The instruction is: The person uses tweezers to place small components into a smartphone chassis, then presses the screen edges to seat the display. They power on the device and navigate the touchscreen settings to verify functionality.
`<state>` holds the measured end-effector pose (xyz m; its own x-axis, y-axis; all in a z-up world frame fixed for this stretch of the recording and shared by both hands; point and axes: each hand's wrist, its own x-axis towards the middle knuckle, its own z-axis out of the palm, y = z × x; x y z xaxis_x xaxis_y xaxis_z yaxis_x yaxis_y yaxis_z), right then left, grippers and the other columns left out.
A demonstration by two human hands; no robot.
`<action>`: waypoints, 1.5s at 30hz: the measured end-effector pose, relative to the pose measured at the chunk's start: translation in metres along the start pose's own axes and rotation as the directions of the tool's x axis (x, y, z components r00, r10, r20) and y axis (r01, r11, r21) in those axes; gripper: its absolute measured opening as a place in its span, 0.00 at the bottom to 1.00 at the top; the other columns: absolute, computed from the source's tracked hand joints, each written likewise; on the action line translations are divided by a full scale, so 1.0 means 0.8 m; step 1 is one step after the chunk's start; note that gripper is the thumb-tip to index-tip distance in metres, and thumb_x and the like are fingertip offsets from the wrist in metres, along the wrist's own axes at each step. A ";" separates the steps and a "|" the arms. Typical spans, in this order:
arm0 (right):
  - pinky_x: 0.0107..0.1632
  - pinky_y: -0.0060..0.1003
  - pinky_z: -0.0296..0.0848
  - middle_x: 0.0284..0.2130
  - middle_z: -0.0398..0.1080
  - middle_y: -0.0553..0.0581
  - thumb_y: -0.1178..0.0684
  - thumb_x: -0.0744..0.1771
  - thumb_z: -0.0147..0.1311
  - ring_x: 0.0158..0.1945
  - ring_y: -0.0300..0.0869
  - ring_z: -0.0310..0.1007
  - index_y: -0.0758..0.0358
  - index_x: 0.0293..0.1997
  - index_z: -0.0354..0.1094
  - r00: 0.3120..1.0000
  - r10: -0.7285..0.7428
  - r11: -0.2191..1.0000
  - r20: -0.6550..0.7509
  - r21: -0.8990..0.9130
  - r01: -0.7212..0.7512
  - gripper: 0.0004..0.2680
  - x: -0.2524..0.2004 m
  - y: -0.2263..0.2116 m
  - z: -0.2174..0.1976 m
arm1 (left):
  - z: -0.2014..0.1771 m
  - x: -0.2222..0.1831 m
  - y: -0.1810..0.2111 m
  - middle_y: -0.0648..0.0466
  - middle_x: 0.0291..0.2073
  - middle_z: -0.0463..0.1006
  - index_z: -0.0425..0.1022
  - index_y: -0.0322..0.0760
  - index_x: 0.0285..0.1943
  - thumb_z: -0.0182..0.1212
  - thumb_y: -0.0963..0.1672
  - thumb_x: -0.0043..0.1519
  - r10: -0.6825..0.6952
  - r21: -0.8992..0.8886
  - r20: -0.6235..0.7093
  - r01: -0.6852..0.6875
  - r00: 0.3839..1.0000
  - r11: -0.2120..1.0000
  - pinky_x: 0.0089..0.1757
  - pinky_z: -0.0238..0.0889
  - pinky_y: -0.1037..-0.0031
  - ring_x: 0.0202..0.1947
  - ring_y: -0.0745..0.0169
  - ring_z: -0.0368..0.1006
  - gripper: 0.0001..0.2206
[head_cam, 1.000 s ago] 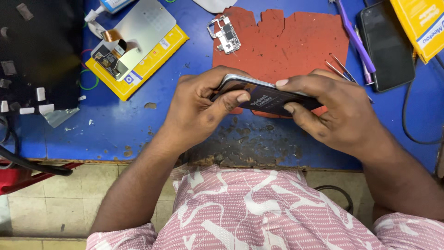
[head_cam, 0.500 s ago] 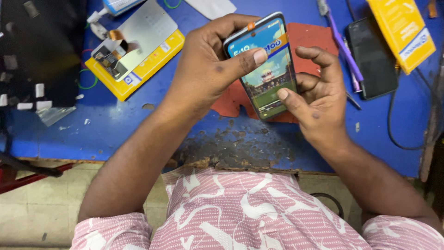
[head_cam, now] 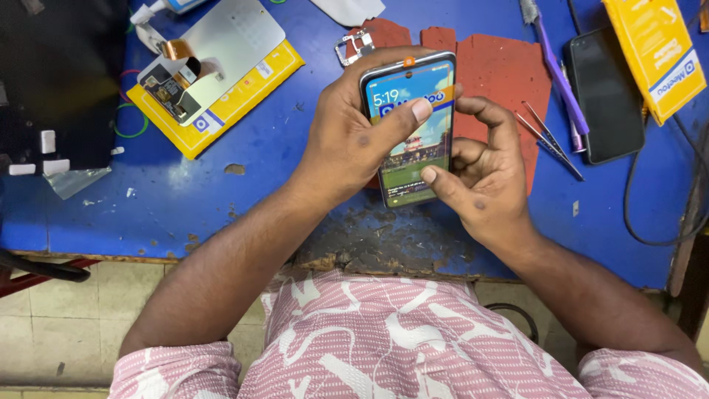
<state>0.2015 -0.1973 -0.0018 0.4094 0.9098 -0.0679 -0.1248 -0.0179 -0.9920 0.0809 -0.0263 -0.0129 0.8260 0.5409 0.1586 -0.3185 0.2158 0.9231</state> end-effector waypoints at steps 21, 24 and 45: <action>0.71 0.56 0.69 0.71 0.53 0.69 0.37 0.69 0.56 0.77 0.63 0.49 0.57 0.62 0.74 0.841 -0.460 0.232 0.284 -0.876 0.423 0.19 0.007 -0.029 -0.048 | -0.017 0.002 -0.009 0.51 0.53 0.81 0.69 0.32 0.67 0.65 0.40 0.72 -0.072 0.025 0.087 0.070 0.994 0.997 0.57 0.76 0.73 0.54 0.68 0.78 0.16; 0.66 0.55 0.79 0.67 0.59 0.71 0.44 0.70 0.60 0.72 0.63 0.57 0.61 0.59 0.73 0.847 -0.451 0.237 0.281 -0.877 0.417 0.14 0.004 -0.029 -0.044 | -0.018 0.003 -0.009 0.50 0.54 0.81 0.69 0.32 0.65 0.64 0.40 0.72 -0.069 -0.004 0.095 0.070 0.993 0.998 0.58 0.76 0.73 0.56 0.68 0.79 0.14; 0.47 0.32 0.77 0.46 0.67 0.63 0.67 0.66 0.67 0.49 0.45 0.73 0.73 0.52 0.73 0.876 -0.474 0.579 0.086 -0.720 0.384 0.11 0.012 -0.049 -0.030 | 0.022 -0.014 -0.004 0.53 0.51 0.80 0.69 0.32 0.66 0.63 0.40 0.70 -0.242 0.105 0.249 0.223 0.938 0.969 0.54 0.74 0.76 0.52 0.72 0.76 0.16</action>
<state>0.2322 -0.1977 0.0336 0.3401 0.8416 0.4195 0.7352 0.0402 -0.6766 0.0805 -0.0472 -0.0114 0.9674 0.2529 0.0122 -0.0761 0.2442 0.9667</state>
